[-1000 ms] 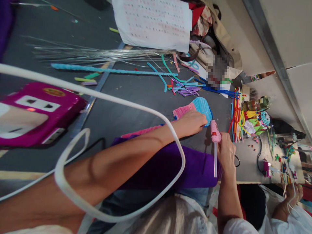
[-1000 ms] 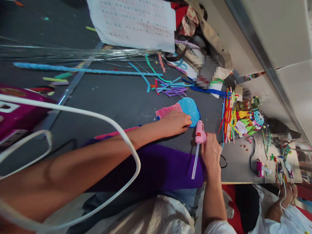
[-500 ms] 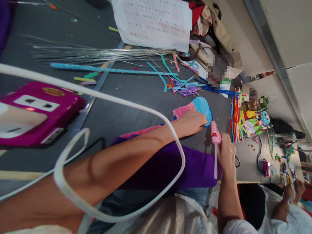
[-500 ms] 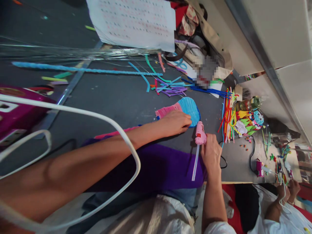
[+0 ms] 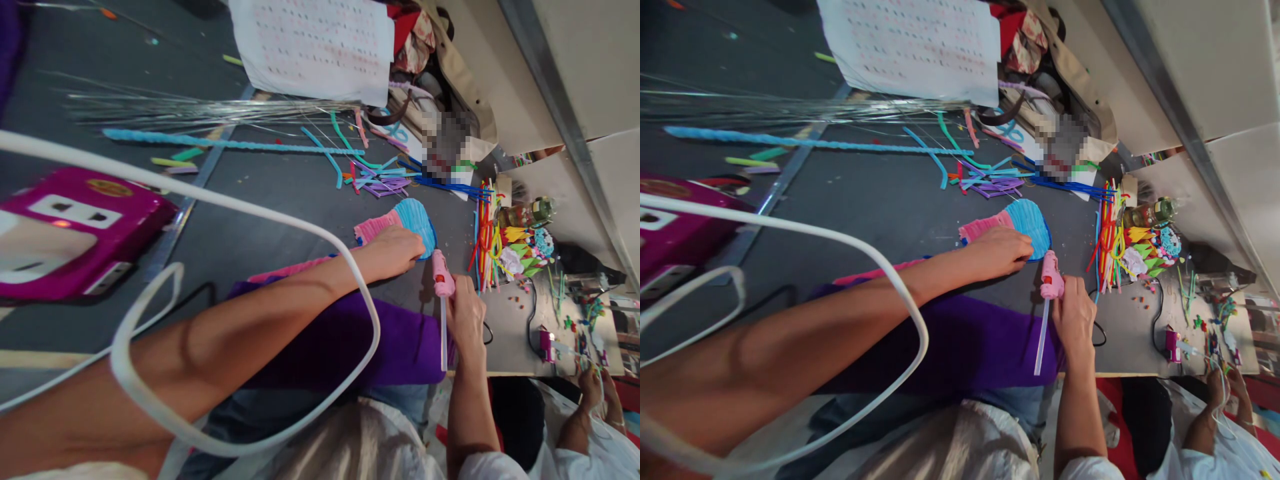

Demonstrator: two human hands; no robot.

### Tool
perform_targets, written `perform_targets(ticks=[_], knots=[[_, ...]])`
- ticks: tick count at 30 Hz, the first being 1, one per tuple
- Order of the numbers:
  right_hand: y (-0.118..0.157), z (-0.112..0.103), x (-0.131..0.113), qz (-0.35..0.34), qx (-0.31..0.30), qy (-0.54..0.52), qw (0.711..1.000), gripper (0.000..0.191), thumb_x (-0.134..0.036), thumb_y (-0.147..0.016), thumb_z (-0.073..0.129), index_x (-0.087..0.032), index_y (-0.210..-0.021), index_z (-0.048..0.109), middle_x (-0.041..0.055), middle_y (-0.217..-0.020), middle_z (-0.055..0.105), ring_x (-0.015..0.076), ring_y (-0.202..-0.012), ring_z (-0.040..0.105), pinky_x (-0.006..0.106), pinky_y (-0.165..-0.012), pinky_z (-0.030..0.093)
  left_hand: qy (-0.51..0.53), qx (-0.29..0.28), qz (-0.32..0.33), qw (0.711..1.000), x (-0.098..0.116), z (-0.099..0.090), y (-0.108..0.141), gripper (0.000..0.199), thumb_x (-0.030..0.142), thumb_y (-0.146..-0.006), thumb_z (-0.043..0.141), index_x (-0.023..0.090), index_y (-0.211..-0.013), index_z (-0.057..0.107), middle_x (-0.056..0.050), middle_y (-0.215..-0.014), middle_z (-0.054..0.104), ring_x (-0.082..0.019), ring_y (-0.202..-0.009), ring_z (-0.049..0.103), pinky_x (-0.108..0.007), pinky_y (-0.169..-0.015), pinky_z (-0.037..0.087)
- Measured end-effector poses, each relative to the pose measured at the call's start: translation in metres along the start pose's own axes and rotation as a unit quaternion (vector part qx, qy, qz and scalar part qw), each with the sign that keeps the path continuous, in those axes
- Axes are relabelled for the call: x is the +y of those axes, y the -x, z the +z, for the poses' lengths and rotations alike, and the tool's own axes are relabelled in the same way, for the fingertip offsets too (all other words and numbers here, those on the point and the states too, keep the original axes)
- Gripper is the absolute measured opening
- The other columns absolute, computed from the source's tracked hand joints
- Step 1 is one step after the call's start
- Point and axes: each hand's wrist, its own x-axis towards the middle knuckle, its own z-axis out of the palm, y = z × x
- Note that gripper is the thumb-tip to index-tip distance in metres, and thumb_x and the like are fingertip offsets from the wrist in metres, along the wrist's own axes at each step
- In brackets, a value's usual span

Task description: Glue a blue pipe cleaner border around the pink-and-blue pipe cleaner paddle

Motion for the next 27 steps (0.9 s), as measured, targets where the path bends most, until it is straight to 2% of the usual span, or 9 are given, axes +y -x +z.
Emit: perform_targets(ticks=[6, 14, 27], knots=[[0.001, -0.002, 0.002, -0.004, 0.028, -0.038, 0.999, 0.029, -0.031, -0.1, 0.049, -0.019, -0.125, 0.059, 0.0095, -0.108, 0.067, 0.0217, -0.091, 0.067, 0.028, -0.066, 0.047, 0.022, 0.014, 0.005, 1.0, -0.002, 0.003, 0.001, 0.014, 0.017, -0.087, 0.064, 0.018, -0.076, 0.073, -0.005, -0.085, 0.075, -0.02, -0.078, 0.067, -0.032, -0.071, 0.042], [-0.013, 0.005, 0.002, -0.001, 0.025, -0.046, 0.999, 0.03, -0.03, -0.1, 0.049, -0.019, -0.126, 0.059, 0.0107, -0.112, 0.069, 0.0218, -0.093, 0.068, 0.027, -0.066, 0.047, 0.015, -0.009, -0.008, 1.0, 0.001, -0.001, 0.002, 0.017, 0.016, -0.091, 0.061, 0.016, -0.08, 0.074, -0.008, -0.09, 0.076, -0.021, -0.084, 0.068, -0.032, -0.073, 0.042], [-0.032, 0.014, 0.002, -0.007, 0.021, -0.024, 0.999, 0.027, -0.03, -0.101, 0.049, -0.02, -0.123, 0.06, 0.0093, -0.112, 0.068, 0.0219, -0.093, 0.067, 0.027, -0.066, 0.046, 0.014, 0.002, 0.009, 1.0, 0.0, 0.001, 0.002, 0.015, 0.015, -0.092, 0.063, 0.015, -0.081, 0.073, -0.007, -0.087, 0.074, -0.022, -0.088, 0.069, -0.032, -0.073, 0.043]])
